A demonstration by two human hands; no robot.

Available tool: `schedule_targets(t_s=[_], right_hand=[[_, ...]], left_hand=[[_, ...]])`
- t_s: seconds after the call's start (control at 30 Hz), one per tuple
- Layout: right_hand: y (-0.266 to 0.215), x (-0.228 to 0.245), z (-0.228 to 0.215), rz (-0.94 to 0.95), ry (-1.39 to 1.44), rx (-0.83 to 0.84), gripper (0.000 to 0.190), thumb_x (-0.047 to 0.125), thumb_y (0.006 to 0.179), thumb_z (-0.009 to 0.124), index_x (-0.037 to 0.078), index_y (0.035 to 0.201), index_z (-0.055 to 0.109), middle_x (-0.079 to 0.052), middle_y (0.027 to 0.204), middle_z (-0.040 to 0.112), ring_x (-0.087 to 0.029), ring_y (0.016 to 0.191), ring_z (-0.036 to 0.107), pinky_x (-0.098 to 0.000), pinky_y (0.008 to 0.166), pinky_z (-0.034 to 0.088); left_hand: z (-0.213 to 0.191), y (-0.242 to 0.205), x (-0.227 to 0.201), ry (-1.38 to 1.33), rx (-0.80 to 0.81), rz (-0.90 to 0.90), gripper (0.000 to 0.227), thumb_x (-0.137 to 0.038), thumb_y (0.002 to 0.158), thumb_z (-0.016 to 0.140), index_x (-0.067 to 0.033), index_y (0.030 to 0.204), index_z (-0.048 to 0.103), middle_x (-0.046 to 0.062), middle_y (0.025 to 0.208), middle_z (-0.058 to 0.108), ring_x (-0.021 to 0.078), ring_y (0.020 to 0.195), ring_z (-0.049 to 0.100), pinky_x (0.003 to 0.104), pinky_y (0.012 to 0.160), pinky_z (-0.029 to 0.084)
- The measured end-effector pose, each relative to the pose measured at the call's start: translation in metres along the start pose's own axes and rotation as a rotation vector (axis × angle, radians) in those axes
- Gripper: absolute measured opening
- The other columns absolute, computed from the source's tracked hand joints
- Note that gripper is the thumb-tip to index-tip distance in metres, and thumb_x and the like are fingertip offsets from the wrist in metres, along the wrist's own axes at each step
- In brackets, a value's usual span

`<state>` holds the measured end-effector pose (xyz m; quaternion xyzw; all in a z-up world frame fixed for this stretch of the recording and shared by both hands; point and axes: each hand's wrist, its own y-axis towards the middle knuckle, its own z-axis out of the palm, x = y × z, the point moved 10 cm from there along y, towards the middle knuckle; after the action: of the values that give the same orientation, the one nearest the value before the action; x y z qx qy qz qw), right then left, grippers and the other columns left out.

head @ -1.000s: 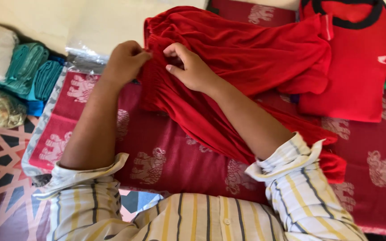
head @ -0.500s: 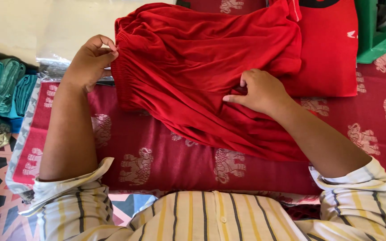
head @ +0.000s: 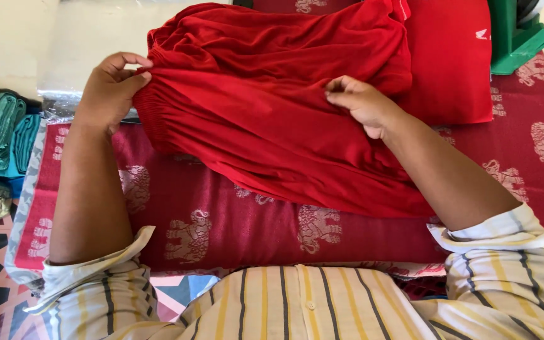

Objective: The recorder is folding a red garment on a table and stacking it with other folded items.

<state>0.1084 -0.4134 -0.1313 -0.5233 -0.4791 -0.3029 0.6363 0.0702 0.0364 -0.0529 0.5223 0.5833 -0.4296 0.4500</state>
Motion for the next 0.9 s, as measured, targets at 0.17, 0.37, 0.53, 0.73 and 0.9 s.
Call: schedule_targets(t_s=[0.17,0.37,0.53,0.73,0.9], right_hand=[[-0.020,0.059,0.028,-0.286,-0.139,0.128,0.049,-0.004,0.101,0.050,0.021,0.142,0.055,-0.001,0.120,0.068,-0.005,0.105,0.061,-0.0198,0.099,0.047],[-0.063,0.133,-0.010,-0.573,-0.268,-0.131,0.036,0.000,0.107,0.052,0.019,0.135,0.065,0.006,0.101,0.054,-0.002,0.086,0.043,-0.0174,0.078,0.031],[-0.098,0.160,-0.019,-0.561,-0.248,-0.181,0.021,0.013,0.112,0.057,0.022,0.127,0.070,0.012,0.057,0.034,0.004,0.038,0.027,-0.0159,0.032,0.012],[-0.129,0.185,-0.010,-0.632,-0.466,-0.007,0.043,0.003,0.105,0.067,0.004,0.148,0.060,0.000,0.109,0.069,0.000,0.099,0.059,-0.0116,0.094,0.049],[-0.138,0.194,-0.022,-0.762,-0.842,-0.303,0.023,-0.005,0.109,0.080,0.004,0.130,0.074,0.003,0.084,0.055,-0.003,0.082,0.048,-0.0188,0.081,0.044]], left_hand=[[0.005,-0.007,-0.012,0.061,-0.004,0.024,0.020,-0.011,0.111,0.057,-0.0210,0.119,0.071,-0.006,0.092,0.065,-0.0009,0.078,0.054,0.013,0.066,0.041],[0.009,-0.016,-0.046,-0.056,-0.021,0.177,0.025,-0.014,0.112,0.055,-0.0164,0.132,0.070,-0.003,0.119,0.074,-0.0003,0.095,0.063,0.009,0.074,0.051],[0.001,-0.022,-0.076,-0.202,-0.172,0.293,0.030,-0.009,0.115,0.056,-0.0221,0.138,0.071,-0.010,0.093,0.070,-0.0006,0.064,0.039,0.016,0.058,0.038],[0.030,-0.057,-0.145,-0.072,0.101,0.623,0.042,0.005,0.104,0.074,-0.0063,0.142,0.060,0.005,0.134,0.067,0.0127,0.121,0.065,0.025,0.109,0.058],[0.032,-0.074,-0.160,0.682,-0.105,0.815,0.042,0.011,0.096,0.083,0.0049,0.137,0.072,0.021,0.116,0.069,0.0314,0.097,0.062,0.040,0.080,0.052]])
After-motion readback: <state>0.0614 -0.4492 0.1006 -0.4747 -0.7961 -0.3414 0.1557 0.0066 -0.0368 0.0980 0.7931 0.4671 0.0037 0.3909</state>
